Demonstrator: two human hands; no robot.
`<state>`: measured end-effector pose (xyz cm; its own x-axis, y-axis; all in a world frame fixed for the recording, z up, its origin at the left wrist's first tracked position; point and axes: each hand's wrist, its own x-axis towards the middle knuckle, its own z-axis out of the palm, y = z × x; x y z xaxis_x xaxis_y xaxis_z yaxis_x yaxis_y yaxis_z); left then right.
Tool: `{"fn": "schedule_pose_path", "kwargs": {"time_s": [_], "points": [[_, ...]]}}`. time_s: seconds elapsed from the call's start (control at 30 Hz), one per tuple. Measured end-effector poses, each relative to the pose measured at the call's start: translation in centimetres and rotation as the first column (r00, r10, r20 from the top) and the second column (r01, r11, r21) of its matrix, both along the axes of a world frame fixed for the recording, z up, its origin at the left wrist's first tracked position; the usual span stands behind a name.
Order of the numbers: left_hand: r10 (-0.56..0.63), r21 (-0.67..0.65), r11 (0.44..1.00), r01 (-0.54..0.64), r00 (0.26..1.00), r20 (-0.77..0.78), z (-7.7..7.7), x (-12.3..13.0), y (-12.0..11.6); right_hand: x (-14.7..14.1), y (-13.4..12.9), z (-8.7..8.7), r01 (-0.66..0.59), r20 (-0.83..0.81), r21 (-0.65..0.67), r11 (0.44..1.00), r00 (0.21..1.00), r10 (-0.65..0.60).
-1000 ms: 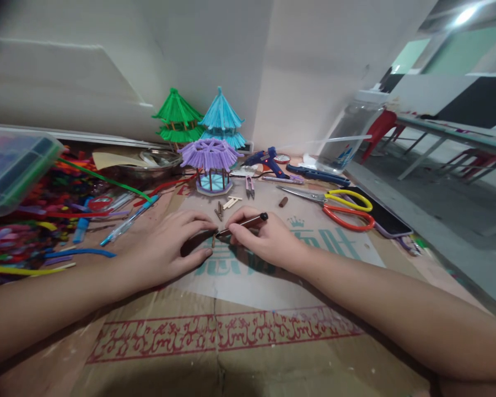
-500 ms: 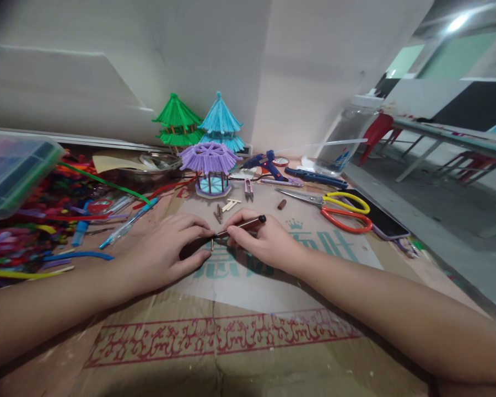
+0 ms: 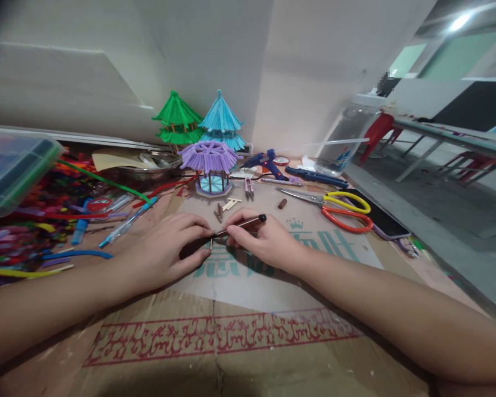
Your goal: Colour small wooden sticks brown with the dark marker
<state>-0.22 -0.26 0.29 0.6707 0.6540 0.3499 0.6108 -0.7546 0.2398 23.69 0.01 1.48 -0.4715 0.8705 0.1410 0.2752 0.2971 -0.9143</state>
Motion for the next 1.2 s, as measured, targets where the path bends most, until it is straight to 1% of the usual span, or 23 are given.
{"fn": "schedule_pose_path", "kwargs": {"time_s": [0.23, 0.43, 0.67, 0.9, 1.07, 1.2], "points": [[0.002, 0.011, 1.000, -0.002, 1.000, -0.019, 0.10, 0.02, -0.03, 0.07, -0.10, 0.17, -0.012, 0.009, -0.014, 1.000, 1.000, 0.012], [0.003, 0.014, 1.000, -0.003, 1.000, -0.027, 0.06, -0.06, -0.08, -0.01, -0.35, 0.50, -0.071, 0.028, -0.036, 0.997, 0.997, 0.072], [0.001, 0.001, 1.000, -0.001, 1.000, -0.002, 0.12, 0.04, -0.06, -0.12, -0.14, 0.31, 0.012, 0.008, -0.013, 1.000, 1.000, -0.012], [-0.005, 0.019, 1.000, 0.005, 1.000, 0.006, -0.01, -0.05, 0.00, -0.09, -0.33, 0.69, -0.013, 0.007, -0.077, 0.997, 1.000, 0.013], [-0.012, 0.019, 1.000, 0.011, 1.000, 0.014, -0.14, -0.05, 0.02, -0.10, -0.21, 0.54, 0.007, -0.007, -0.060, 0.998, 1.000, -0.008], [-0.012, 0.023, 1.000, 0.012, 1.000, -0.004, 0.00, -0.04, 0.01, -0.14, -0.33, 0.77, -0.022, 0.006, -0.088, 0.996, 1.000, 0.022]]}}
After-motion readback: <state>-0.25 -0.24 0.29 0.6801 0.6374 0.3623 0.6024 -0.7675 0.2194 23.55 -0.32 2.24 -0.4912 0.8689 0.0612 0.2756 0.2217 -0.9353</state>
